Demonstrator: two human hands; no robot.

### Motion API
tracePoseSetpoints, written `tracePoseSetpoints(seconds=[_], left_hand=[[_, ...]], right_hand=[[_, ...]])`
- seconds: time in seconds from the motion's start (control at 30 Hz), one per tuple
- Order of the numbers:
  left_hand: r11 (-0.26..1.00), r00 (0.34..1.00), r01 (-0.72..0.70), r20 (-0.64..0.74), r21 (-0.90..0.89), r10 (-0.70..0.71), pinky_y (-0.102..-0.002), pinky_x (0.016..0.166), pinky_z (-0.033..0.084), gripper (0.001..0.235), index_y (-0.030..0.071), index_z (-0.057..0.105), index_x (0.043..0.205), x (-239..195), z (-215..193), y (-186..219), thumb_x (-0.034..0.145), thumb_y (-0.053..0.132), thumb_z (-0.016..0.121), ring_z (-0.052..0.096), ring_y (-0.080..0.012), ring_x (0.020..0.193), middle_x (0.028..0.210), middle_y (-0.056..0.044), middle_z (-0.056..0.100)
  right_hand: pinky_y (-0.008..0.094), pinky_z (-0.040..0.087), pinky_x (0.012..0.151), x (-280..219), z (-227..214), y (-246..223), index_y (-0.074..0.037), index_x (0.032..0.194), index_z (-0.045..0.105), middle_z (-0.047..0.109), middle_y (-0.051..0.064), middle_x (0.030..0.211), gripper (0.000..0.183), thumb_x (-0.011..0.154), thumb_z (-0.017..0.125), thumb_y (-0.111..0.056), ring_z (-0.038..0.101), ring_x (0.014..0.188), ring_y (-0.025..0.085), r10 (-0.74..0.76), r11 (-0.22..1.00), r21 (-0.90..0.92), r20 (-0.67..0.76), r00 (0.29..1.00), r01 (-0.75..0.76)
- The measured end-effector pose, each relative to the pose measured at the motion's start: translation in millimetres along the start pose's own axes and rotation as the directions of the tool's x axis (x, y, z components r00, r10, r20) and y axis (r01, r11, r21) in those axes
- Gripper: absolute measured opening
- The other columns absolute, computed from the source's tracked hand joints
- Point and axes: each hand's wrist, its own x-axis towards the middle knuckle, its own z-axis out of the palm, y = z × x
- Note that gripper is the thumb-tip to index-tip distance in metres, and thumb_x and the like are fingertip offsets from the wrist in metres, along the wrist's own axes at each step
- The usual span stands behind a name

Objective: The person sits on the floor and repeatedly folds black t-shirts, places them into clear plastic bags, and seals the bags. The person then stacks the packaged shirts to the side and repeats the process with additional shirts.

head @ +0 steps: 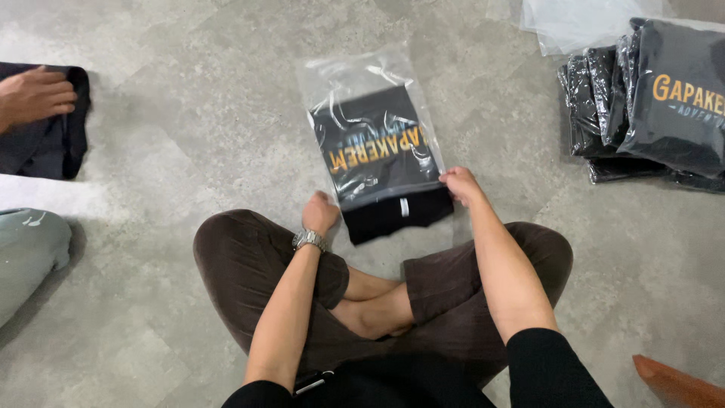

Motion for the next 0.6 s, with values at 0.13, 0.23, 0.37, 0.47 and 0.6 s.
tracePoseSetpoints(seconds=[0.13, 0.23, 0.37, 0.47, 0.6], left_hand=[[0.985, 0.969, 0.091, -0.216, -0.144, -0.121, -0.043, 0.076, 0.051, 0.028, 0.006, 0.062, 0.091, 8, -2, -5, 0.074, 0.020, 0.045, 0.062, -0.0357, 0.091, 0.085, -0.019, 0.065], [0.993, 0.973, 0.116, -0.205, 0.025, -0.108, -0.041, 0.074, 0.052, 0.028, 0.003, 0.064, 0.087, 8, 17, -9, 0.072, 0.019, 0.045, 0.064, -0.0337, 0.088, 0.083, -0.018, 0.065], [0.970, 0.975, 0.029, -0.208, -0.243, -0.081, -0.048, 0.081, 0.047, 0.035, 0.003, 0.063, 0.101, -7, -20, 10, 0.074, 0.017, 0.046, 0.059, -0.0398, 0.096, 0.091, -0.023, 0.064], [0.902, 0.959, -0.023, -0.266, -0.431, -0.103, -0.044, 0.084, 0.046, 0.032, 0.007, 0.063, 0.106, -46, -78, 50, 0.080, 0.019, 0.050, 0.059, -0.0350, 0.098, 0.091, -0.014, 0.066], [0.923, 0.967, 0.050, -0.213, -0.383, -0.141, -0.045, 0.084, 0.045, 0.030, 0.010, 0.065, 0.101, -13, -38, 10, 0.080, 0.021, 0.045, 0.058, -0.0363, 0.099, 0.094, -0.016, 0.065]], right_hand=[[0.050, 0.048, 0.066, -28, 3, -28, -0.008, 0.095, 0.057, 0.054, 0.006, 0.075, 0.020, 0.076, 0.061, -0.016, 0.057, 0.069, 0.025, 0.108, 0.983, 0.144, 0.073, 0.991, -0.118], [0.057, 0.047, 0.074, -41, -5, -40, -0.002, 0.100, 0.053, 0.056, 0.009, 0.080, 0.027, 0.075, 0.060, -0.010, 0.061, 0.076, 0.030, 0.230, 0.970, 0.005, 0.277, 0.933, -0.241], [0.050, 0.052, 0.068, -24, 4, -22, -0.001, 0.098, 0.054, 0.058, 0.014, 0.078, 0.023, 0.077, 0.057, -0.010, 0.062, 0.071, 0.029, 0.052, 0.972, 0.224, 0.096, 0.994, -0.072], [0.043, 0.054, 0.069, -21, 0, -45, -0.011, 0.102, 0.053, 0.057, 0.008, 0.087, 0.022, 0.081, 0.057, -0.014, 0.060, 0.076, 0.021, -0.006, 0.905, 0.425, -0.036, 0.999, 0.021], [0.052, 0.048, 0.076, -64, -8, -58, -0.007, 0.099, 0.051, 0.055, 0.012, 0.088, 0.021, 0.080, 0.058, -0.013, 0.060, 0.081, 0.028, 0.080, 0.954, 0.275, 0.145, 0.986, -0.118]])
